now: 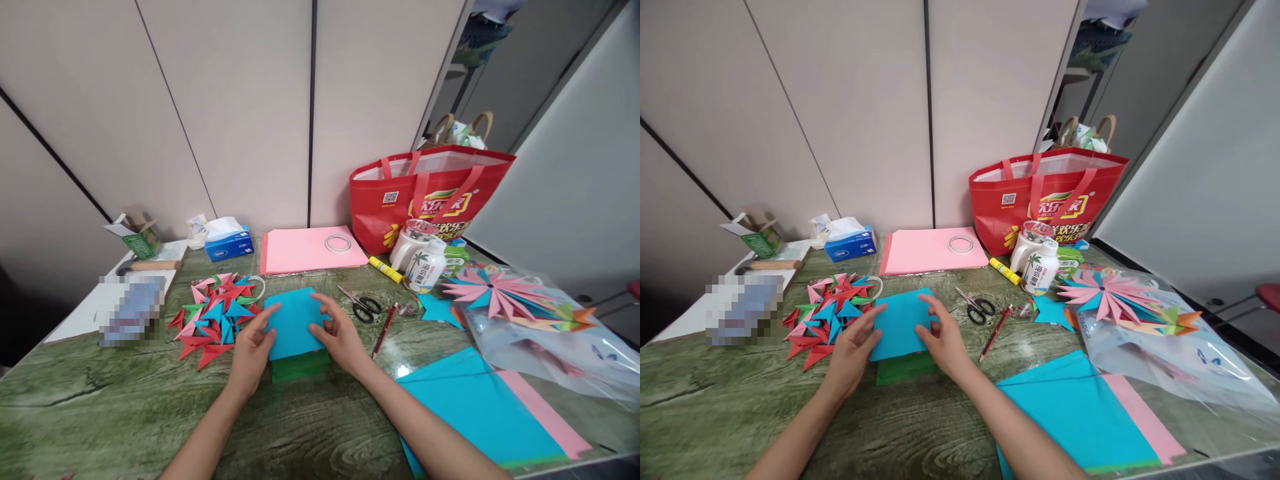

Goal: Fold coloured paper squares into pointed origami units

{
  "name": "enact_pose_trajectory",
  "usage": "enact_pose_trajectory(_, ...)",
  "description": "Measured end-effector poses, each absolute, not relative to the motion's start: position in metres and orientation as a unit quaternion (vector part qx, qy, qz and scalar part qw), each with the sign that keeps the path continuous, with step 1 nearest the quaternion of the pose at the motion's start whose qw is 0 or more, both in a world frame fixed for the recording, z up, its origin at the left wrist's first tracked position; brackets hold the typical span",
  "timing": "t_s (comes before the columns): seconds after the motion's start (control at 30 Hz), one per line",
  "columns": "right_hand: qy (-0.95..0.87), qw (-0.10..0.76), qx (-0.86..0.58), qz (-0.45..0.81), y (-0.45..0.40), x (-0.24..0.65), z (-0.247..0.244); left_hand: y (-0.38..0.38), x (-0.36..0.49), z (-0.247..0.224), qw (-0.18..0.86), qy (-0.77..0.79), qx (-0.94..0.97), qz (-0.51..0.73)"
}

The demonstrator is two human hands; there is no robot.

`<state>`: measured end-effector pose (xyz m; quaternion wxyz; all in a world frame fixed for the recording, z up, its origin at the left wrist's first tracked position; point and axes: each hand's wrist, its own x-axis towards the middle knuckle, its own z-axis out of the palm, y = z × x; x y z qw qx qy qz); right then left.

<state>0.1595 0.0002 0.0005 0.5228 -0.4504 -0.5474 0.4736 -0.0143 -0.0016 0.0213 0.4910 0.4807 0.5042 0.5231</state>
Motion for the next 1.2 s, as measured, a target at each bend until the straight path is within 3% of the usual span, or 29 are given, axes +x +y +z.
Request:
enact_pose_trajectory(0.17, -0.601, 0.498, -0.419, 0.465, 0.006, 0.167, -0.001, 0.003, -0.022, 0.019, 0.508, 0.518, 0.472, 0.501)
enact_pose_trajectory(0.37, -0.608, 0.478, -0.358, 0.523, 0.006, 0.168, 0.000, 0.002, -0.018, 0.032, 0.637, 0.470, 0.368, 0.488)
enact_pose_trajectory(0.63, -0.541, 0.529, -0.468, 0.457, 0.006, 0.162, 0.005, -0.002, -0.014, 0.031, 0.692, 0.386, 0.403, 0.458)
enact_pose_trajectory(0.73, -0.502, 0.530, -0.501, 0.465, 0.004, 0.158, 0.004, -0.004, -0.010, 0.028, 0.663, 0.438, 0.425, 0.434)
enact_pose_trajectory(0.93, -0.480, 0.517, -0.481, 0.521, -0.002, 0.148, 0.006, -0.008, -0.005, 0.030, 0.497, 0.520, 0.509, 0.473)
enact_pose_trajectory(1.2, -0.515, 0.534, -0.501, 0.447, -0.003, 0.146, 0.002, -0.006, -0.006, 0.022, 0.514, 0.542, 0.467, 0.473)
